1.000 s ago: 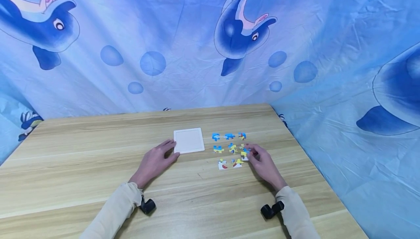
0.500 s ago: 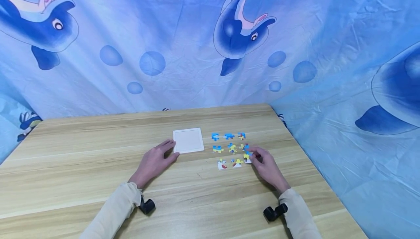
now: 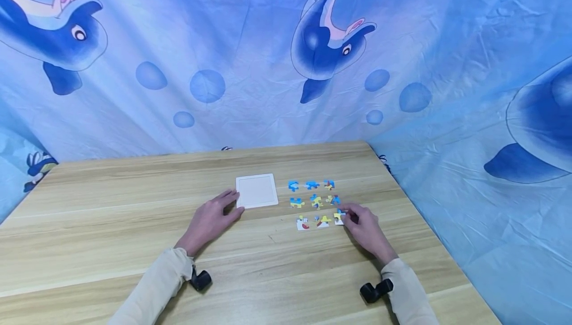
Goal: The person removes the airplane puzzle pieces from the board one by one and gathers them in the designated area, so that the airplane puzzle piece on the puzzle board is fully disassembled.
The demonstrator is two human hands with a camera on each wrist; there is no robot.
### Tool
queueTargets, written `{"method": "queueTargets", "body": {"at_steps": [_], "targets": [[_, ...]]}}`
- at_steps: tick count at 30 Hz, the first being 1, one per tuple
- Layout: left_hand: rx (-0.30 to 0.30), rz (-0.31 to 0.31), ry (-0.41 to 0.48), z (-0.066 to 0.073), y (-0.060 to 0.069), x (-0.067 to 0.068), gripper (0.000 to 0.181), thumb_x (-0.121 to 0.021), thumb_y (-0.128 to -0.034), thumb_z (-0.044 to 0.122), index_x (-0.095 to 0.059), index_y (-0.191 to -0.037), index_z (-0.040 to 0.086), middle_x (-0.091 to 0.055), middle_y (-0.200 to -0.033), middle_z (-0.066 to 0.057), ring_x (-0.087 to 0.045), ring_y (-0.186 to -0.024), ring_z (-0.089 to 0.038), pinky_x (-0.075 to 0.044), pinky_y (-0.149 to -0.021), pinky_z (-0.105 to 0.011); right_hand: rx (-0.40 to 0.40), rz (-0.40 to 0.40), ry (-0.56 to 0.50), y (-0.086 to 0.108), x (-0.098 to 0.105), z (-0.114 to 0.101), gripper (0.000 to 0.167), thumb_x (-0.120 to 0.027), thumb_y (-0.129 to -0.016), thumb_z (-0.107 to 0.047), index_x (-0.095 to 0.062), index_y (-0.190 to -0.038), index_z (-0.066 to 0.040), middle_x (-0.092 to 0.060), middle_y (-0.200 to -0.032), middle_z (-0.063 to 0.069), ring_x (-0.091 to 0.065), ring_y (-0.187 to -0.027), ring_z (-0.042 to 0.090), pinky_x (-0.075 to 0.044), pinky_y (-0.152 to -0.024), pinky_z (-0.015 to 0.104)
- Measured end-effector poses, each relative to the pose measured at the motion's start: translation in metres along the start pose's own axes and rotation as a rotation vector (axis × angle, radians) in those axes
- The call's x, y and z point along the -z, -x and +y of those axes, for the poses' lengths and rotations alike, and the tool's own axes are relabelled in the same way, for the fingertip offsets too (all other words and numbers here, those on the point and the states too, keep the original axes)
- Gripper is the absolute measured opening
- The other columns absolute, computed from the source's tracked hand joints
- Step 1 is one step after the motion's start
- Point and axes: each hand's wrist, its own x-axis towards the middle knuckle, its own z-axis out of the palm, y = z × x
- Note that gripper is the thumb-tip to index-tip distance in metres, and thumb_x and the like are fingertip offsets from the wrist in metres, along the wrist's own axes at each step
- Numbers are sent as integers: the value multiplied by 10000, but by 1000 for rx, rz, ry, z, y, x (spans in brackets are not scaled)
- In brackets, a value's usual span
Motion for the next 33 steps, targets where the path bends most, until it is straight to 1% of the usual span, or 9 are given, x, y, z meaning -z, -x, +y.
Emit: {"method": "queueTargets", "body": {"at_steps": [3,7,10,14,16,21,25,33], "targets": [[5,-7,6,1,0,1,543,-683,-977,411,-667,-1377,45,-609,-1436,-138,-568,-1327,-354,-506,-1005,-553,25,14,45,0,-1,-2,300,-644,-978,-15,-685,-1275,3,-649,-959,25,-583,-886,191,-496,-776,360],[6,-6,2,0,0,2,542,-683,-977,408,-667,-1377,43,-610,-1436,-139,-570,-1324,-356,-505,-1006,-553,51,39,124,0,-3,-5,290,-668,-962,-34,-704,-1249,-4,-675,-959,34,-574,-901,231,-416,-800,439],[1,3,-7,0,0,1,536,-686,-974,403,-671,-1372,45,-613,-1430,-143,-576,-1317,-361,-510,-999,-555,45,49,172,0,-4,-6,281,-674,-963,-59,-712,-1238,-16,-690,-1000,67,-562,-936,274,-360,-796,457],[-5,11,-11,0,0,0,529,-689,-970,402,-677,-1366,50,-616,-1424,-148,-585,-1305,-367,-516,-988,-557,44,59,208,0,-6,-6,269,-670,-968,-74,-712,-1227,-15,-696,-1102,147,-565,-992,331,-363,-802,467],[-5,11,-10,0,-1,-1,529,-688,-971,403,-677,-1367,53,-616,-1425,-146,-582,-1309,-363,-515,-991,-555,50,65,228,0,-6,-6,255,-676,-962,-73,-714,-1207,-14,-692,-1126,169,-565,-1013,350,-366,-799,475],[-7,13,-10,0,-1,-1,525,-686,-971,402,-679,-1365,55,-619,-1422,-147,-588,-1304,-361,-519,-987,-551,69,87,279,1,-6,-7,197,-694,-938,-64,-730,-1128,-26,-690,-1074,163,-559,-1022,369,-377,-796,505],[-19,20,-13,0,-1,-1,505,-690,-971,386,-687,-1356,59,-628,-1410,-152,-603,-1284,-361,-533,-963,-548,77,104,292,2,-7,-8,171,-695,-935,-58,-735,-1100,-39,-690,-1062,156,-557,-1034,379,-382,-806,527],[-31,33,-13,1,1,0,494,-697,-969,370,-688,-1354,61,-631,-1399,-169,-618,-1258,-384,-544,-937,-561,77,102,242,3,-8,-5,169,-686,-949,-36,-727,-1113,-39,-672,-1076,157,-564,-1015,362,-394,-805,515]]}}
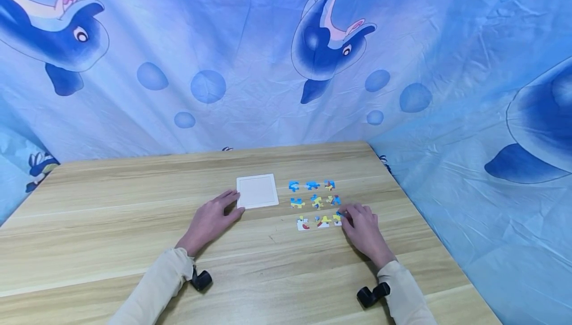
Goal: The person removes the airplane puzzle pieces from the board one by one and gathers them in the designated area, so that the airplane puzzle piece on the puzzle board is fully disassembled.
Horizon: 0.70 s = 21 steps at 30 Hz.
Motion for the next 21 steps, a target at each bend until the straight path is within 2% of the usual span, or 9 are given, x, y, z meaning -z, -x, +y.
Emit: {"method": "queueTargets", "body": {"at_steps": [8,14,21], "targets": [[16,-11,7,1,0,-1,510,-702,-965,370,-677,-1365,54,-623,-1408,-176,-606,-1271,-390,-533,-958,-563,1,-17,-38,1,-1,3,183,-653,-981,-58,-708,-1152,-24,-655,-1126,173,-548,-1036,356,-387,-818,493],[1,3,26,-1,0,-3,483,-705,-963,343,-678,-1356,64,-629,-1392,-197,-604,-1274,-391,-534,-953,-572,-3,-1,-53,-1,1,4,189,-652,-978,-72,-706,-1150,-16,-664,-1104,172,-559,-1016,354,-398,-823,501],[44,-22,101,0,2,1,557,-686,-988,357,-606,-1441,42,-550,-1489,-187,-528,-1356,-388,-446,-1086,-538,4,43,-54,-3,0,0,234,-678,-974,-85,-688,-1183,21,-655,-977,106,-566,-978,338,-423,-874,562]]}}
